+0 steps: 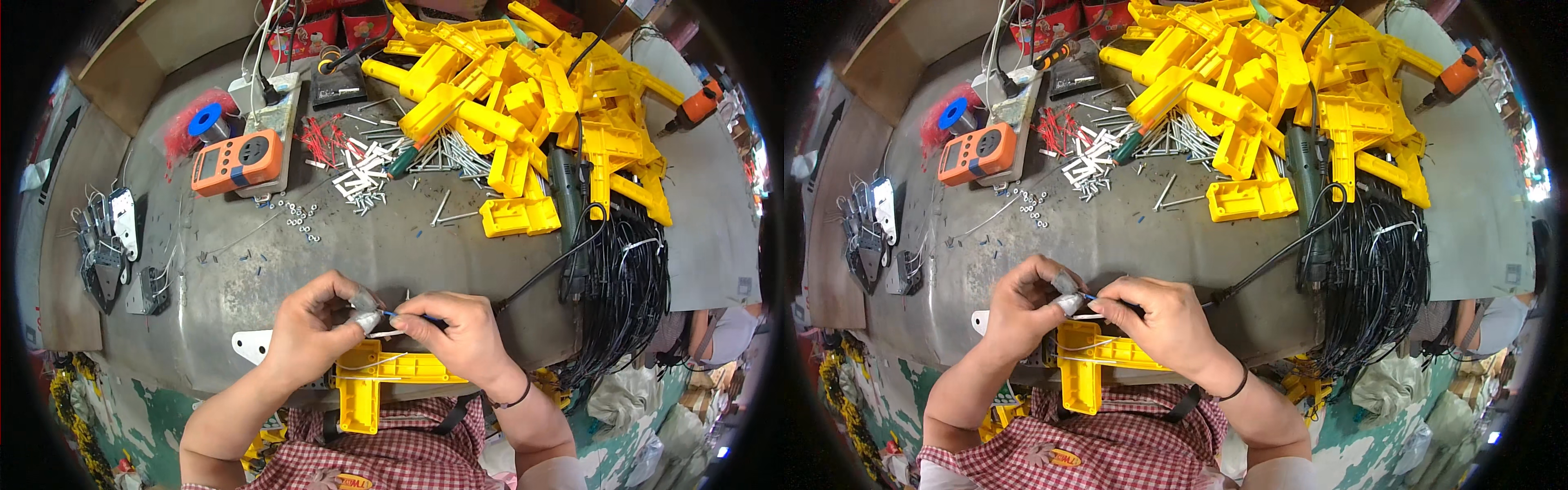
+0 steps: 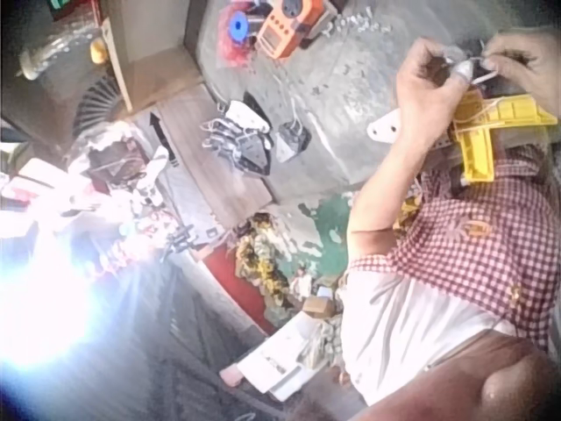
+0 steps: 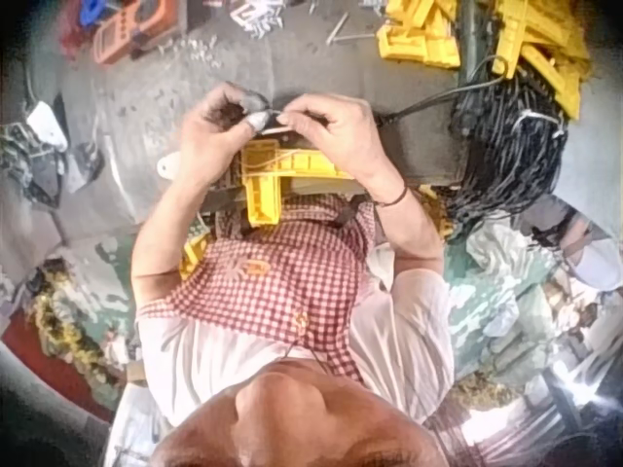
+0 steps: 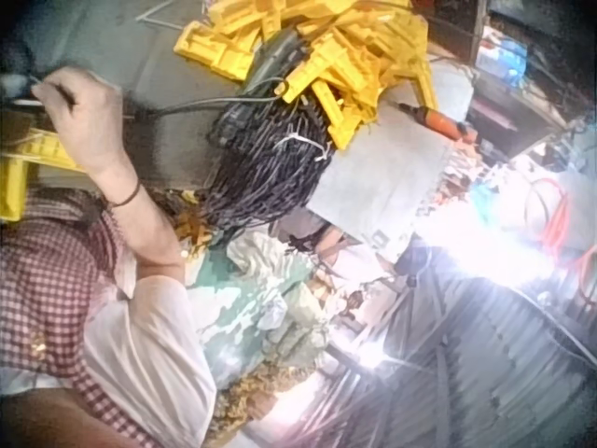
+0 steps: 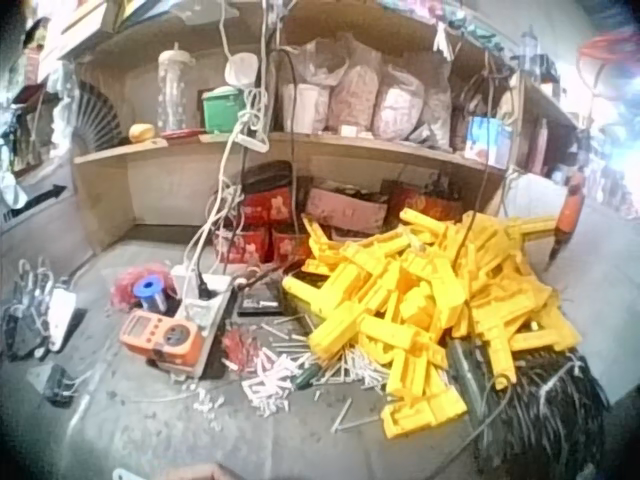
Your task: The person assembles an electronic device by soldering wires to a motor with a soldering iron, then fitting the motor and other components into a yellow plastic housing and securing them with screws using an electric screwdriver.
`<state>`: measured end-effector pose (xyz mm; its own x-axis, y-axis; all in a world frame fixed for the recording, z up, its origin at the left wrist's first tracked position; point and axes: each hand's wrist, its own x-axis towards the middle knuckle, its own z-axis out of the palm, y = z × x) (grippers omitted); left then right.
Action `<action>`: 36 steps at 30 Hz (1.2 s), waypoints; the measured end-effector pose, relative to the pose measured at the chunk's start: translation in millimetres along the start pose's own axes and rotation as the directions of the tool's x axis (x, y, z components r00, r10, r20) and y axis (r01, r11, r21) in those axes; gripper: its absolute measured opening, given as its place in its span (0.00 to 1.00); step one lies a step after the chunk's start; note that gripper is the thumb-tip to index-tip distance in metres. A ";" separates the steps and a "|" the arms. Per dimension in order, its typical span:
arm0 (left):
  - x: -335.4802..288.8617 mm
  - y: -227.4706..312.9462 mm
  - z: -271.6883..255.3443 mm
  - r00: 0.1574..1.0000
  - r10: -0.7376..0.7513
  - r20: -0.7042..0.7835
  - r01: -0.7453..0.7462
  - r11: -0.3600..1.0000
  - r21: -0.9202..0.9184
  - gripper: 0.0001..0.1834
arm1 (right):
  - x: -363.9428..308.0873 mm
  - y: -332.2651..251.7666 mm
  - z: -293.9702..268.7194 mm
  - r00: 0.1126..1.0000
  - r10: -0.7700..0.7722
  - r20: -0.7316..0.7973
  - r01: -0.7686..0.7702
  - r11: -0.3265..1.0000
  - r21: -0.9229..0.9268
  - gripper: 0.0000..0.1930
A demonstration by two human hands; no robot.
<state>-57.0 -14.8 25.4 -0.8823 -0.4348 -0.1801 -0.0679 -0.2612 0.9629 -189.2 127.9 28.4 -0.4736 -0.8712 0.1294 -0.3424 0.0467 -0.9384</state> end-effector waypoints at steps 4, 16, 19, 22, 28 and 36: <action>1.4 2.0 -3.1 0.999 -0.012 0.038 0.013 0.999 -0.032 0.10 | -0.7 0.0 -2.7 1.000 -0.004 0.019 0.005 0.998 -0.070 0.07; 3.0 19.5 5.1 0.974 0.174 0.143 -0.225 0.772 0.595 0.15 | 2.0 0.7 -11.8 0.947 0.266 0.182 -0.293 0.945 0.143 0.15; -1.3 26.4 -2.0 0.935 0.205 0.290 -0.355 0.519 0.777 0.13 | -1.4 4.3 -14.5 0.949 0.224 0.223 -0.243 0.968 0.061 0.16; -0.2 23.7 0.5 0.931 0.222 0.289 -0.364 0.591 0.719 0.13 | -4.5 0.9 -14.3 0.960 0.175 0.220 -0.183 0.983 0.015 0.17; -5.3 28.2 -3.1 0.937 0.214 0.277 -0.344 0.415 0.842 0.14 | -4.5 9.1 -10.8 0.962 -0.062 0.267 0.153 0.929 -0.336 0.11; -28.3 44.0 -33.6 0.892 0.254 0.373 -0.383 -0.009 0.924 0.13 | -1.5 -3.0 3.9 0.939 -0.187 0.289 0.291 0.878 -0.379 0.07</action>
<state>-19.4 -43.0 66.1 -0.9783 -0.1329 0.1587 -0.0912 0.9649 0.2461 -184.3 127.2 29.7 -0.1459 -0.9680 0.2041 -0.7463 -0.0277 -0.6650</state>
